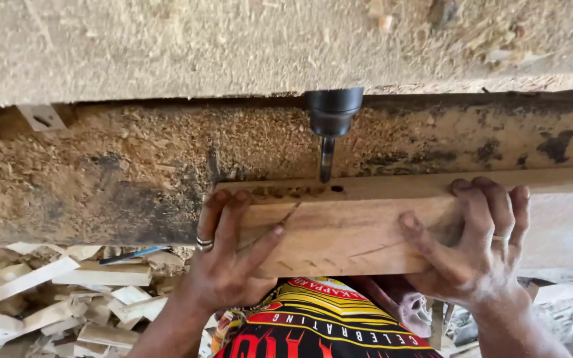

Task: Drilling a series of holes into a wooden block using a vertical drill

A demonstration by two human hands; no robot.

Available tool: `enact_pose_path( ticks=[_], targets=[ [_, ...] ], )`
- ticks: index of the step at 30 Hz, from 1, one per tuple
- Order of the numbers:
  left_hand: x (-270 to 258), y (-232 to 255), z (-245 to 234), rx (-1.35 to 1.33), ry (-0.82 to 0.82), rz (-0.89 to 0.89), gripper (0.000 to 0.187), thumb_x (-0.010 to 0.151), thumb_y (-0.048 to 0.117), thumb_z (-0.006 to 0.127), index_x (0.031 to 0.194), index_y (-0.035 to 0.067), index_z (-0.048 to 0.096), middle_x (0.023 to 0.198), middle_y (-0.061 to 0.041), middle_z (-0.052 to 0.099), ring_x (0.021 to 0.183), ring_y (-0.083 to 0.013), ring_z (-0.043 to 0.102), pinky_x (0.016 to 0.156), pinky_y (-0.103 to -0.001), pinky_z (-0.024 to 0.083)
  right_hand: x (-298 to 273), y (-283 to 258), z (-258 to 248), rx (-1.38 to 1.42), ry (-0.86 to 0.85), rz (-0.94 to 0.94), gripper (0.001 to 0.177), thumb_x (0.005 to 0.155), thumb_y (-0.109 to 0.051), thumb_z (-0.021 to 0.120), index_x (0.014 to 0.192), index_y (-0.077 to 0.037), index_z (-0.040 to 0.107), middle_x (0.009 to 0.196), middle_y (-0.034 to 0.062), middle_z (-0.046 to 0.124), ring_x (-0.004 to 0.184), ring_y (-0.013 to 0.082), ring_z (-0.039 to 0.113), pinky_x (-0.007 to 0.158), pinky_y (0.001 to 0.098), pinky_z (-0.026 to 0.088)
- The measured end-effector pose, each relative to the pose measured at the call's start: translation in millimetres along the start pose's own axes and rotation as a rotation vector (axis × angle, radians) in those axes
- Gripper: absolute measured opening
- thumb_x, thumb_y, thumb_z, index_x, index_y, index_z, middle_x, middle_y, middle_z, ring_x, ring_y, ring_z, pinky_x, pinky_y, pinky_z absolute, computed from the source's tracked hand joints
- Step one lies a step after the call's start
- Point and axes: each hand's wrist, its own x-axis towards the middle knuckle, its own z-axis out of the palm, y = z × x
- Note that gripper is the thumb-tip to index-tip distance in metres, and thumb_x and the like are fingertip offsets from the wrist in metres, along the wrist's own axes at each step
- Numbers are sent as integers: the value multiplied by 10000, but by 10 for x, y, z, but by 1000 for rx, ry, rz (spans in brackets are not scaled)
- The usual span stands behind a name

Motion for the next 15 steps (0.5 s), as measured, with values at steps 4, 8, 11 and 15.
enact_pose_path(
  ticks=[4, 8, 11, 15],
  targets=[
    [-15, -54, 23, -6, -14, -13, 789, 675, 386, 869, 1399, 242, 593, 1553, -328, 347, 1503, -563, 231, 1249, -587, 349, 18, 41, 52, 5, 17, -7, 545, 762, -260, 809, 1294, -316, 703, 1188, 274, 607, 1120, 473, 592, 1187, 652, 221],
    [46, -15, -38, -50, -7, -33, 719, 676, 376, 859, 1343, 206, 650, 1537, -293, 364, 1483, -546, 268, 1243, -587, 336, 55, -2, -15, -25, -16, -6, 522, 787, -212, 773, 1298, -290, 702, 1195, 295, 598, 1149, 488, 571, 1186, 670, 235],
    [88, -66, -4, -41, 6, -10, 751, 635, 331, 862, 1345, 199, 652, 1542, -294, 360, 1475, -552, 287, 1236, -587, 346, 97, 25, -19, -4, -14, 4, 517, 727, -340, 743, 1234, -243, 752, 1216, 315, 588, 1157, 500, 540, 1175, 681, 224],
    [94, -20, -28, -43, 19, -13, 699, 648, 331, 819, 1311, 168, 667, 1527, -323, 367, 1472, -562, 275, 1240, -595, 314, 121, -24, -81, 35, -31, 15, 575, 634, -338, 766, 1194, -208, 762, 1238, 315, 564, 1163, 495, 517, 1173, 692, 213]
  ],
)
